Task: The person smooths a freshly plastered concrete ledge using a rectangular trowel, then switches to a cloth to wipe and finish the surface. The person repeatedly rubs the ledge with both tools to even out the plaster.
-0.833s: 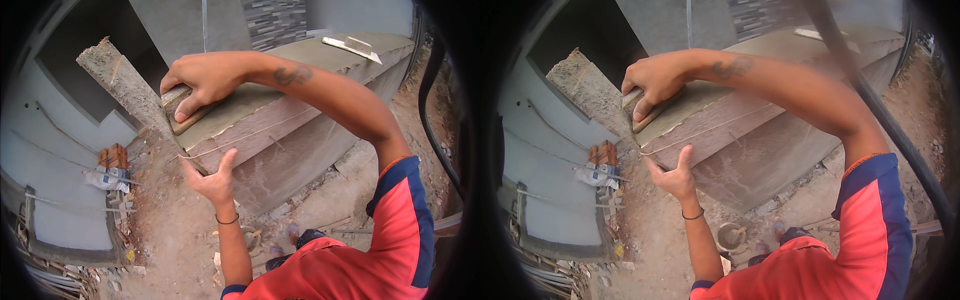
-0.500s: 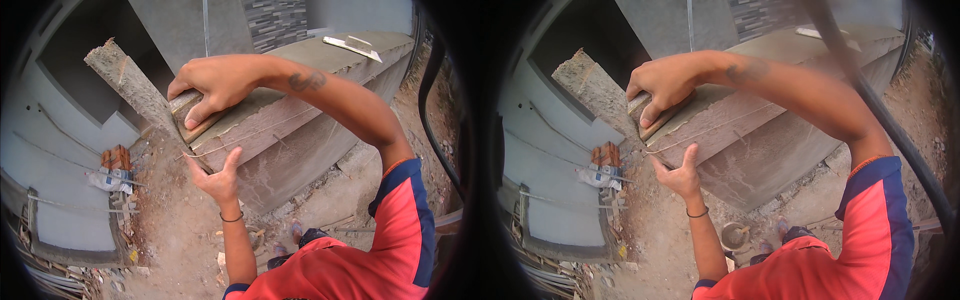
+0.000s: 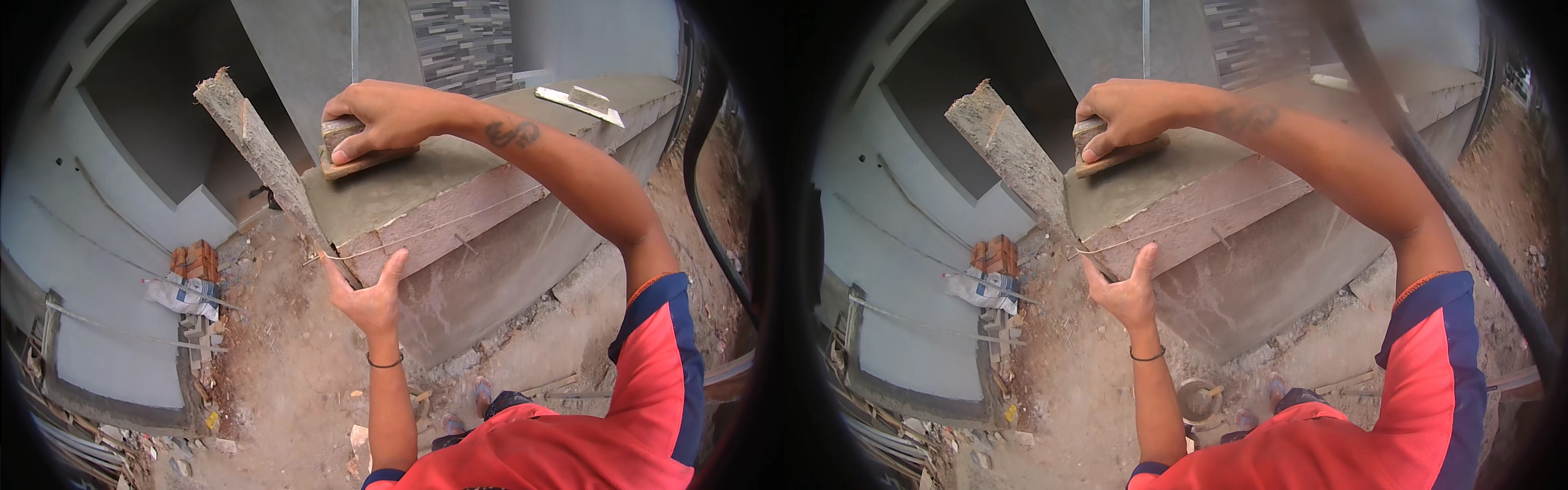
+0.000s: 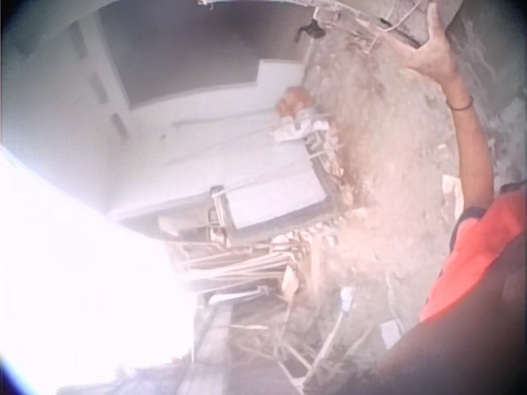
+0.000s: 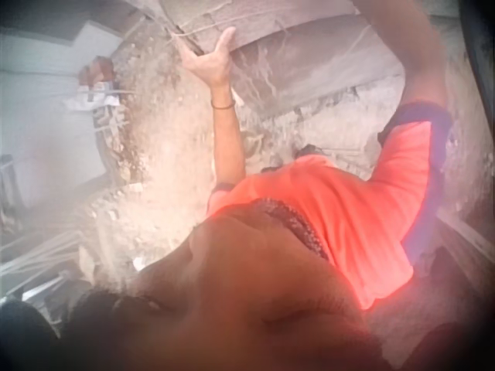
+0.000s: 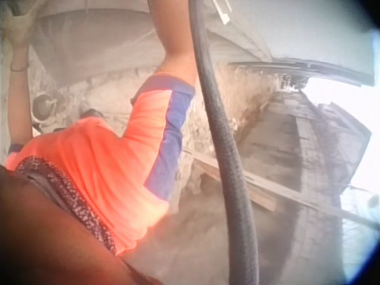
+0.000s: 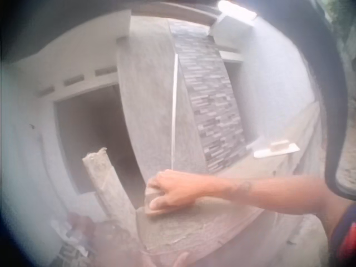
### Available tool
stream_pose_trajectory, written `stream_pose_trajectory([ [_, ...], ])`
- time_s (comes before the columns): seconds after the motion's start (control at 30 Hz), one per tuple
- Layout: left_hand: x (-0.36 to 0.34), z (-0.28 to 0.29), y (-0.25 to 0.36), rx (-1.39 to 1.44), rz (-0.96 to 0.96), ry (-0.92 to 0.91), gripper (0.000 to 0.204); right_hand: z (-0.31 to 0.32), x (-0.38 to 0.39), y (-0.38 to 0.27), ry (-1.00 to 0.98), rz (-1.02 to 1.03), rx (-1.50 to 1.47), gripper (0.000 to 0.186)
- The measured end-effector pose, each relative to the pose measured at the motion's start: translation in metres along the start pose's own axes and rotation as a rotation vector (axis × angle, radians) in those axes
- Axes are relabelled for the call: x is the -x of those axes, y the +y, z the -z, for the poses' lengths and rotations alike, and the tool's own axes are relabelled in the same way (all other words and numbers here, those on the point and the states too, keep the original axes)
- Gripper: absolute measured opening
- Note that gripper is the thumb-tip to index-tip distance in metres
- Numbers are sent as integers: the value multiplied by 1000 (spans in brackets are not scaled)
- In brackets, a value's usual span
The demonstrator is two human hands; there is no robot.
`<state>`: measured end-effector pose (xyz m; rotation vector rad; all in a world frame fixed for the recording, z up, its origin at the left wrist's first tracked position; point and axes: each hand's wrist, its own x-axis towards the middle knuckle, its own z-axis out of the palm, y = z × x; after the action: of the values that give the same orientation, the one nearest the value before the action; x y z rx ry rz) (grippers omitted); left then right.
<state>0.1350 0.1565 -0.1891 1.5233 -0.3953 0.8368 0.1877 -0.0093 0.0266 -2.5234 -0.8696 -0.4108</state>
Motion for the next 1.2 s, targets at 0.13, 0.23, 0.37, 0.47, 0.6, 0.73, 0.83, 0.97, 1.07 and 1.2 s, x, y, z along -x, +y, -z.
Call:
stream_pose_trajectory([
  [0.13, 0, 0, 1, 56, 64, -8, 99, -22, -22, 10, -145, 57, -27, 45],
  [0.23, 0, 1, -2, 17, 31, 11, 98, -29, -13, 7, -178, 98, -52, 45],
  [0.37, -2, 4, -3, 53, 59, -33, 96, -24, 22, -7, -89, 258, -28, 44],
  [0.47, -3, 4, -3, 37, 43, -32, 87, -7, 52, -12, -184, 336, -30, 46],
  [0.6, -4, 2, -3, 114, 14, -16, 87, 13, 71, -4, 44, 36, 32, 50],
  [0.73, -5, 2, -3, 81, -19, -10, 94, 6, 56, 7, 107, -196, 131, 51],
  [0.83, -6, 4, -3, 56, -13, -22, 101, -11, 36, 3, 90, -180, 51, 49],
  [0.97, -7, 6, -2, 97, -1, -44, 103, -21, 39, -30, 6, 76, -49, 47],
  [1.07, -7, 7, 0, 66, 20, -51, 103, -8, 86, -72, -165, 200, -82, 47],
  [1.2, -5, 6, 5, 79, 70, -56, 95, 2, 189, -103, -247, 367, -232, 49],
])
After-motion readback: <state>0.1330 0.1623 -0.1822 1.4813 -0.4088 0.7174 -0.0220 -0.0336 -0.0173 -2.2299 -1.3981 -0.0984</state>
